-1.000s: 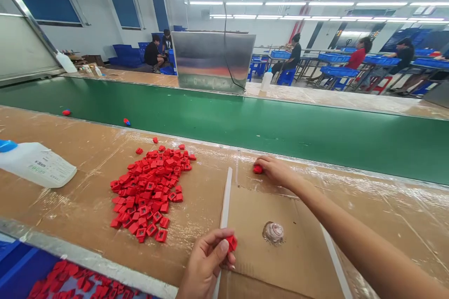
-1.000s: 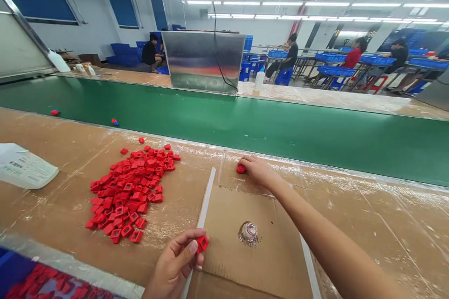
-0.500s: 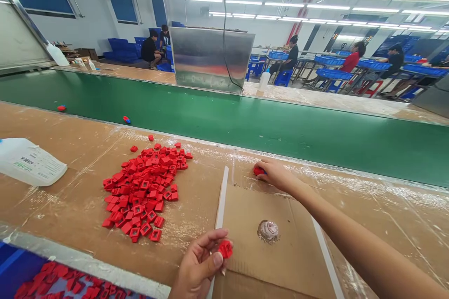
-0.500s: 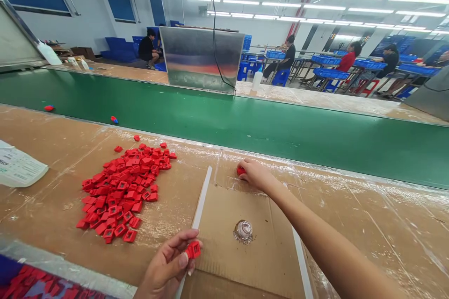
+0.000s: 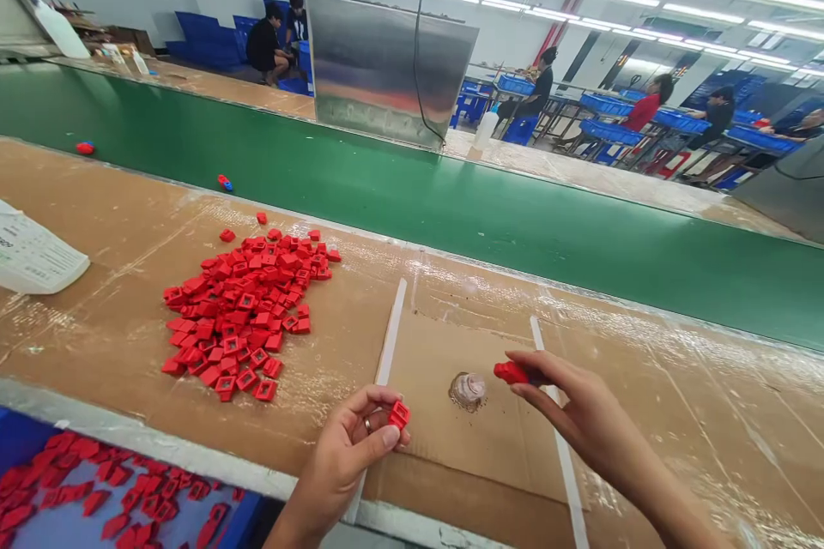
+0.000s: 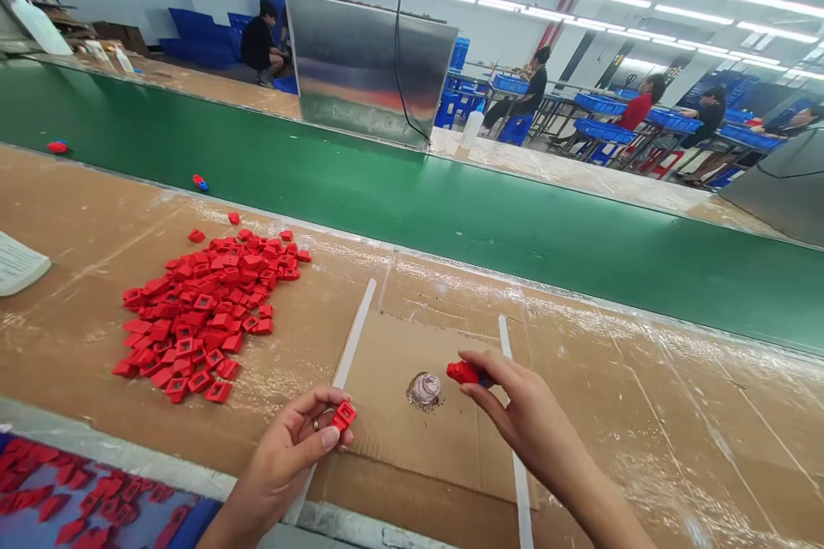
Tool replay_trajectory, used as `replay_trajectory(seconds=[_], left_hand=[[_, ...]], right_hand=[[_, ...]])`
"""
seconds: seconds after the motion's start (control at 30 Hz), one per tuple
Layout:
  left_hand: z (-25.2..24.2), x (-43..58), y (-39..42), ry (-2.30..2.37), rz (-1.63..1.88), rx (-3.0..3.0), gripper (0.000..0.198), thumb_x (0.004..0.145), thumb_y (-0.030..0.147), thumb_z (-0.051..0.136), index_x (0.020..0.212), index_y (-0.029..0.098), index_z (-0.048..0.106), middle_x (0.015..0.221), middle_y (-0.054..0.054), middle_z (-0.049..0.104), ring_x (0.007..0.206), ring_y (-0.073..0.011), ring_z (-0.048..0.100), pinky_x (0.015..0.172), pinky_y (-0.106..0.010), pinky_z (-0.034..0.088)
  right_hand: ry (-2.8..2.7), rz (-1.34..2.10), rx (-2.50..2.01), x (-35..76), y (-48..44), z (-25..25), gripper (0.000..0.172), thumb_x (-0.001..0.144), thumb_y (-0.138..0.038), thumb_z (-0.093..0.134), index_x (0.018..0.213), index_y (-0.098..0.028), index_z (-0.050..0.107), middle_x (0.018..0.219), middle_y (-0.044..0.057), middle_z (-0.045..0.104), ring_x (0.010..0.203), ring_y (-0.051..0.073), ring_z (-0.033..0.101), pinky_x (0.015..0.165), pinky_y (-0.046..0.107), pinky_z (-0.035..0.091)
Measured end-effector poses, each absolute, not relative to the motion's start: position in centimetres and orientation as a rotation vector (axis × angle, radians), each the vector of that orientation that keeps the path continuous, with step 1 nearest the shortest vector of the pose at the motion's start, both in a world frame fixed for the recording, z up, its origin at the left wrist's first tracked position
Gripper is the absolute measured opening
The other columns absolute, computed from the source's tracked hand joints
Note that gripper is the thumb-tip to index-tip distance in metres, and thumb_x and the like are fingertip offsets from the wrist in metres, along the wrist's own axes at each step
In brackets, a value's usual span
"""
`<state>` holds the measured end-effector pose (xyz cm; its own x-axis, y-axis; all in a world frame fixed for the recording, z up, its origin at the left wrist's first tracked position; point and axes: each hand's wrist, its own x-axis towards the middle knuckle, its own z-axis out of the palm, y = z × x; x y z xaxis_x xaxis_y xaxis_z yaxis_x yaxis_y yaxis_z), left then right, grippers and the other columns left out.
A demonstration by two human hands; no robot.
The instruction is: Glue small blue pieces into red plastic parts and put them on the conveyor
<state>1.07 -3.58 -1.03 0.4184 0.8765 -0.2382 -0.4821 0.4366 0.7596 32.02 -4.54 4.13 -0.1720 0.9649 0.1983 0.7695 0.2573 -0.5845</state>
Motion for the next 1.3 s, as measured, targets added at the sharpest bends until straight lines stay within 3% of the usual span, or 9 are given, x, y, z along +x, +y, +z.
replay_trajectory(seconds=[0.4,0.97,1.3], left_hand=[[-1.4,1.2,-3.8,0.676,0.931,0.732,0.028,0.076,0.026,0.082,0.100,0.018,0.071,0.080,-0.001,0.068,0.074,-0.0121,0.065,0.070,-0.021,0.050],[-0.7,2.7,-5.0,0.684,0.857,0.806,0.028,0.077,0.029,0.081,0.100,0.018,0.069,0.083,-0.001,0.065,0.077,-0.0128,0.056,0.073,-0.024,0.046],[-0.9,4.1,-5.4,0.638,0.856,0.724,0.031,0.075,0.029,0.082,0.101,0.019,0.071,0.091,-0.005,0.072,0.079,-0.0165,0.066,0.075,-0.028,0.051]], right_hand=[[-2.148,0.214,-1.513,29.5,-5.8,3.0,0.025,0.107,-0.041,0.043,0.112,-0.025,0.061,0.099,0.003,0.069,0.085,0.021,0.068,0.070,0.030,0.052],[-2.242,0.130,-1.518,28.5,-5.7,3.0,0.029,0.109,-0.039,0.036,0.111,-0.022,0.060,0.096,0.006,0.066,0.080,0.022,0.066,0.065,0.031,0.049],[-2.198,0.070,-1.526,28.2,-6.1,3.1,0.026,0.108,-0.038,0.038,0.112,-0.022,0.059,0.095,0.006,0.067,0.079,0.022,0.067,0.065,0.031,0.050]])
